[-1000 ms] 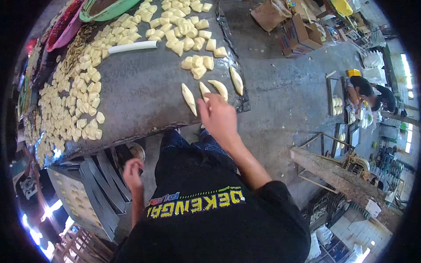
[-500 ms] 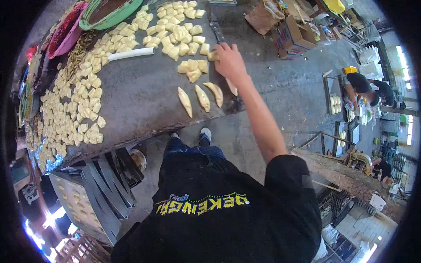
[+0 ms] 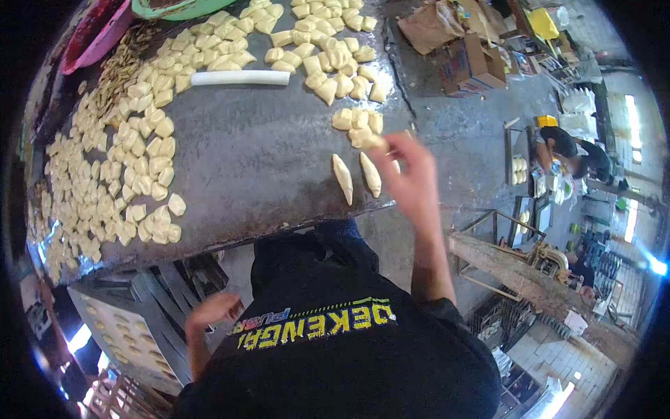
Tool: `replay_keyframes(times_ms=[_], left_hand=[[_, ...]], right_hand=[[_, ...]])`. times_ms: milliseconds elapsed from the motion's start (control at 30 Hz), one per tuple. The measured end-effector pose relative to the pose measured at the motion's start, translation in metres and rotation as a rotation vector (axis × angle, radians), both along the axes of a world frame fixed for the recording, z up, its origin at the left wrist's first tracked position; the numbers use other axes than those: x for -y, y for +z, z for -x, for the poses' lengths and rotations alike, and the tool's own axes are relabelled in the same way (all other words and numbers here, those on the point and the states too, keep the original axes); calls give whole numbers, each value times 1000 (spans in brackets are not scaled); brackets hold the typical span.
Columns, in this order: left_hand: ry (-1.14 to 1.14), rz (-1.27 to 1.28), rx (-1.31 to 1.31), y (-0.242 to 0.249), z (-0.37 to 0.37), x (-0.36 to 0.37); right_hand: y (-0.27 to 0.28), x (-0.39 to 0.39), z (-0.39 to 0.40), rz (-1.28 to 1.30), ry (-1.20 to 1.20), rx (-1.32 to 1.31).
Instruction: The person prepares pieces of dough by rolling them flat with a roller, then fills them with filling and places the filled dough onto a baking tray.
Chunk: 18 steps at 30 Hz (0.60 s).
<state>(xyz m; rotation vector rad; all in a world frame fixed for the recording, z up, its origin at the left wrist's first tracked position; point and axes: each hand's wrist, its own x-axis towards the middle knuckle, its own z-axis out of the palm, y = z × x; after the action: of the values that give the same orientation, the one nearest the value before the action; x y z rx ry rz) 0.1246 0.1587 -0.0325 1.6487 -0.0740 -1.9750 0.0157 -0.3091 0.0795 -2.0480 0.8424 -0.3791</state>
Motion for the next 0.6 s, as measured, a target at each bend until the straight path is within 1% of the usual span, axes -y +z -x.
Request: replay_keyframes(times_ms=[33,67,100,133,167,200,233,267,300,333,367,433,467,500,533,567,600], left_hand=[[-198,31,268,45,-17,35],[-92,297,697,95,-21,79],[178,611,1096,137,-13,129],[2,820,1436,160,-10,168],[53,1032,1415,167,1,196],[6,1128,1509,165,13,224],[-45,1236,1595,161,25,244],[-52,1226,1611,153,38,252],[97,1261,1506,141,49,260],[239,1296,1388,129,58,267],[223,1298,1385,118,65,274],[558,1489,1134,98,75,283],[550,1490,1135,91,81,286],[683,1445,1016,88,86,288],[815,1393,894,86,92,290],[816,1399,903,86,96,290],[932,1238,829,89,99,291]], right_hand=[[3,-21,-2,-182,72,2],[7,-39,-5,-244,203,25],[11,-53,-7,-306,343,52],[13,-63,-7,-357,458,130],[16,-72,-4,-406,564,212],[29,-82,5,-431,512,330],[16,-84,24,-475,497,234],[9,-84,41,-521,480,342],[6,-82,49,-563,457,452],[-1,-78,55,-563,454,466],[-10,-76,62,-559,477,505],[-17,-82,72,-561,492,545],[-17,-91,72,-982,371,623],[-18,-95,72,-1400,236,683],[-27,-93,72,-1592,281,730],[-33,-92,71,-1590,292,731],[-32,-91,64,-1715,216,718]])
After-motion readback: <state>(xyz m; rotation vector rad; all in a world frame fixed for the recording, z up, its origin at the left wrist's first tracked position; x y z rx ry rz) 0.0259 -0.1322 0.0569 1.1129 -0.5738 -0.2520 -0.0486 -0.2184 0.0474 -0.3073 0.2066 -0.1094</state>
